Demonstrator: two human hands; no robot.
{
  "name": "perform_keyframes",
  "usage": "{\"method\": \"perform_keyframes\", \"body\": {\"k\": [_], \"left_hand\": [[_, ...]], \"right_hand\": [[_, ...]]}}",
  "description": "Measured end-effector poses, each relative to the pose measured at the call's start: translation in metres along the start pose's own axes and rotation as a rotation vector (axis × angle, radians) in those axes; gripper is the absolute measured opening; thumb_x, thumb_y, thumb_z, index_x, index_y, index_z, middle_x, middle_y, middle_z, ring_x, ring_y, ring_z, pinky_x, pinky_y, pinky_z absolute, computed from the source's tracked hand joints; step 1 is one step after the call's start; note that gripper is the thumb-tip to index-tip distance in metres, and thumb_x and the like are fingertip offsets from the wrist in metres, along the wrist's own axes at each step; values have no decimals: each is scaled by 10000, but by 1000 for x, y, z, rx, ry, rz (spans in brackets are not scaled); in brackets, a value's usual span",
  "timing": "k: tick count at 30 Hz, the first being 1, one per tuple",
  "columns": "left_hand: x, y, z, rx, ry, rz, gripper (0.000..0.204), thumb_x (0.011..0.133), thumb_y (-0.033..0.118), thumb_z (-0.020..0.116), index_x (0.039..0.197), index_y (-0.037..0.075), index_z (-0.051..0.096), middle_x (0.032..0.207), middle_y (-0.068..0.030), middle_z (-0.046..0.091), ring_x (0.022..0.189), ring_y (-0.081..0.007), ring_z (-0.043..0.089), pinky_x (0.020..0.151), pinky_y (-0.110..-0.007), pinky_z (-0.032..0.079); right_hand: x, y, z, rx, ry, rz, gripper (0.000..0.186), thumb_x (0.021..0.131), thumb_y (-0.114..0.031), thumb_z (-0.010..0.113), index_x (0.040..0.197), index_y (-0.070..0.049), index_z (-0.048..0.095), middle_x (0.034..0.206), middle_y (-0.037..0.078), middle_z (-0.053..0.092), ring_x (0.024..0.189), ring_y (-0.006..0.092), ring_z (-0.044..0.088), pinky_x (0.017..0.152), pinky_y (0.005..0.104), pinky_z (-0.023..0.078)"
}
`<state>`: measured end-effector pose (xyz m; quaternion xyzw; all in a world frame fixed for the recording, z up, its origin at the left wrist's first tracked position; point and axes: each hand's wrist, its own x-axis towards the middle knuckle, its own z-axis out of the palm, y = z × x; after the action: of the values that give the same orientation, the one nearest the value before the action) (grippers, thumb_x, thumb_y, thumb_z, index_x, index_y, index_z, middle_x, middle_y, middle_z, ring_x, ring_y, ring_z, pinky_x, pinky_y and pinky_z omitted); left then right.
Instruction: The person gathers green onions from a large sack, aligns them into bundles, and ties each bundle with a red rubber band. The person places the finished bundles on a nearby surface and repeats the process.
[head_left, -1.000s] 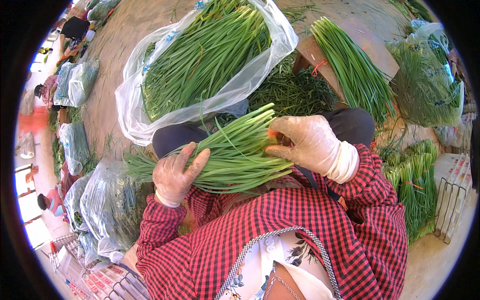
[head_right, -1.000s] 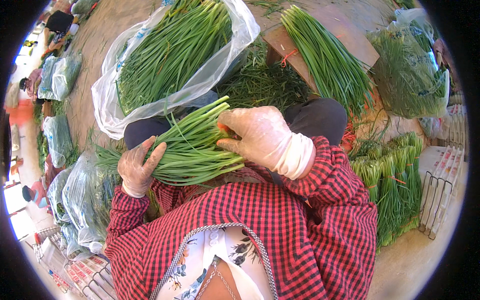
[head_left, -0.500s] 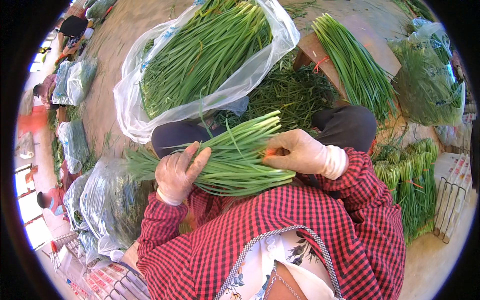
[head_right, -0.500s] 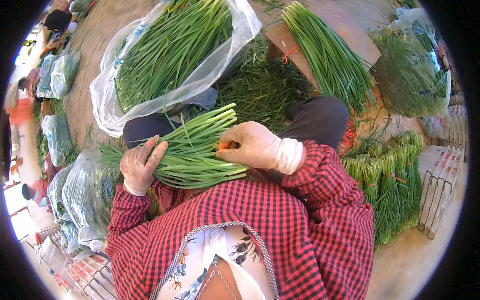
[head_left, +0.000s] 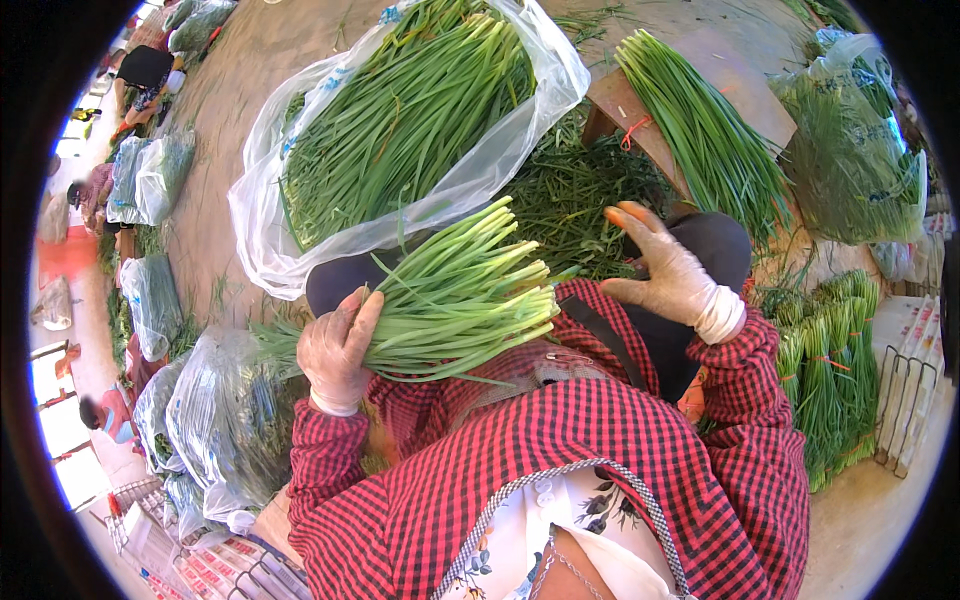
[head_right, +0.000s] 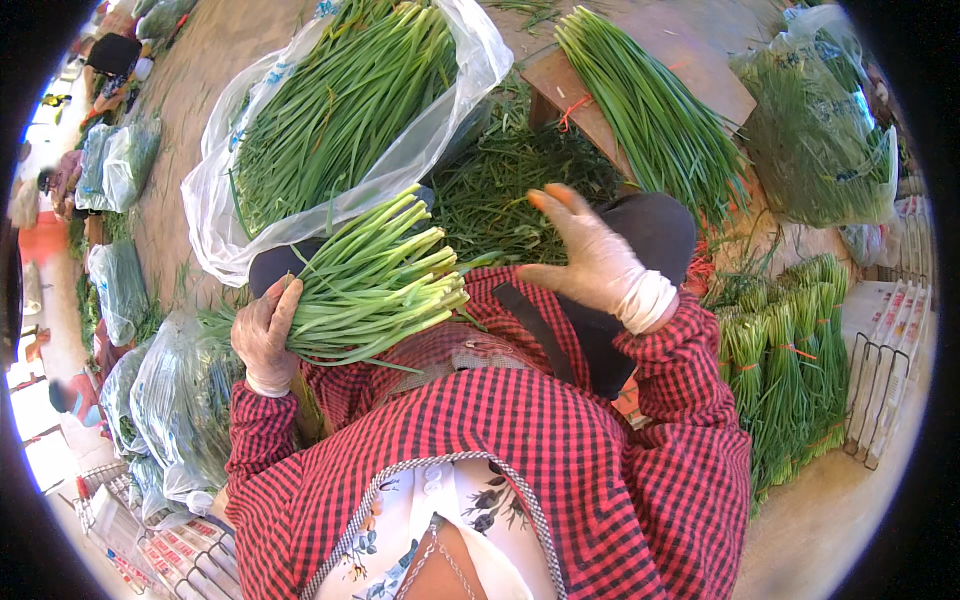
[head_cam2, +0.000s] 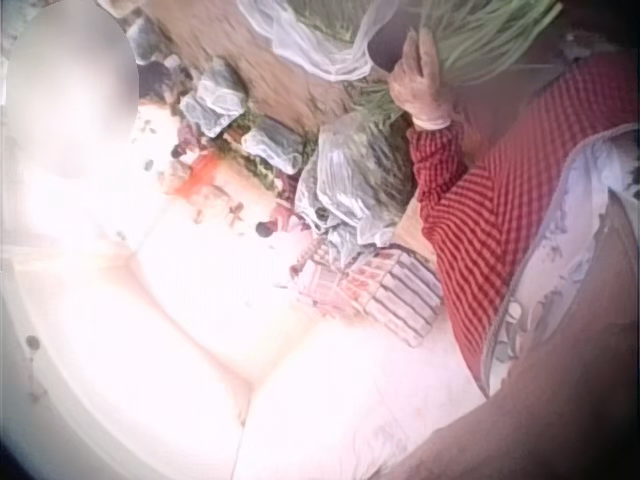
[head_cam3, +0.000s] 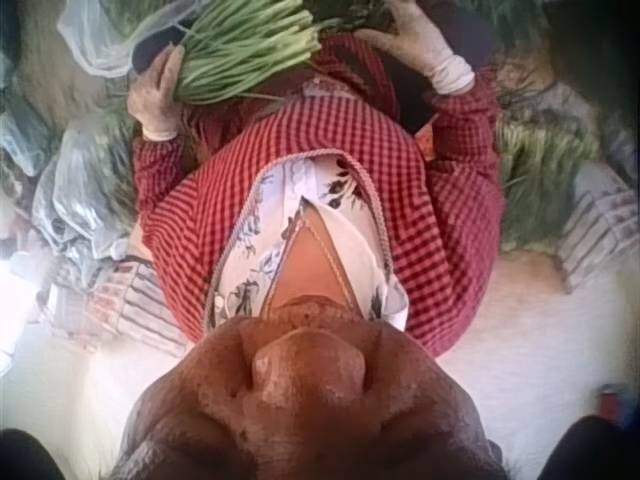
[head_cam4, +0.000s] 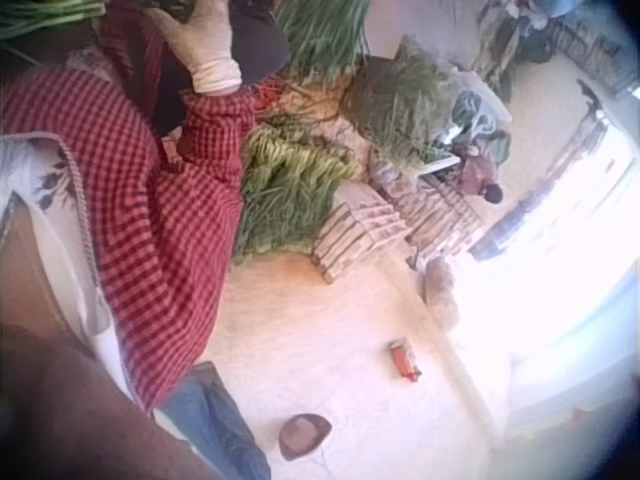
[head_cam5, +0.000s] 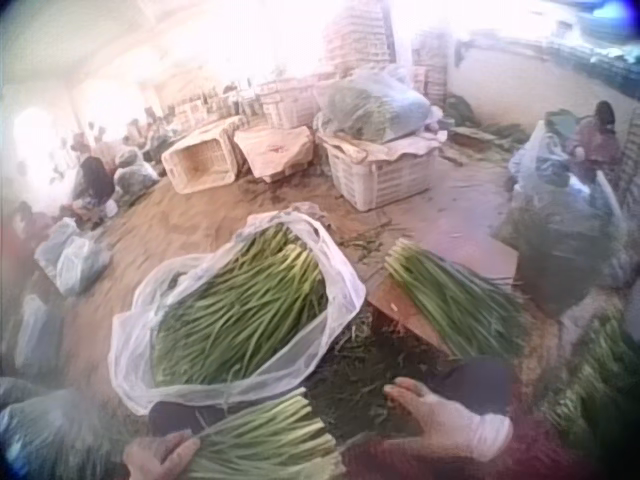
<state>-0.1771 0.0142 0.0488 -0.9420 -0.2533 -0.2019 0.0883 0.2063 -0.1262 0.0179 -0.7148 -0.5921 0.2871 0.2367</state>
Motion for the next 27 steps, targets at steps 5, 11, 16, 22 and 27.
{"method": "perform_keyframes", "body": {"k": [5,11,16,22,27], "left_hand": [[5,2,-6,41,6,31,541,723,67,635,1248,195,662,1075,-50,725,689,-187,632,575,-315,487],[5,4,-17,138,131,99,447,759,87,666,1183,228,674,1087,-27,720,652,-162,612,516,-281,460],[7,7,-18,100,124,95,432,754,95,679,1164,231,678,1111,-24,714,652,-161,615,527,-280,472],[8,4,-21,117,47,86,501,749,98,668,1236,218,659,1127,-66,717,737,-217,657,608,-322,510],[13,6,-21,136,92,134,441,767,96,684,1184,238,661,1112,-15,713,648,-159,610,520,-278,465]], "right_hand": [[7,-34,12,723,-492,37,736,907,-259,746,1484,3,371,1123,135,649,932,143,639,784,292,544],[3,-46,-13,773,-457,52,172,977,-161,652,1013,0,702,740,1,617,642,60,543,575,223,448],[6,-1,-31,835,-217,239,139,973,-136,658,1015,-13,708,737,-13,614,593,41,523,528,195,409],[12,15,-11,239,91,-209,278,873,-186,755,1114,-51,728,1254,127,641,1152,241,600,1023,375,456],[11,-39,12,527,-143,-485,333,798,-196,825,1100,-85,743,1385,158,531,1317,336,470,1130,437,337]]}}
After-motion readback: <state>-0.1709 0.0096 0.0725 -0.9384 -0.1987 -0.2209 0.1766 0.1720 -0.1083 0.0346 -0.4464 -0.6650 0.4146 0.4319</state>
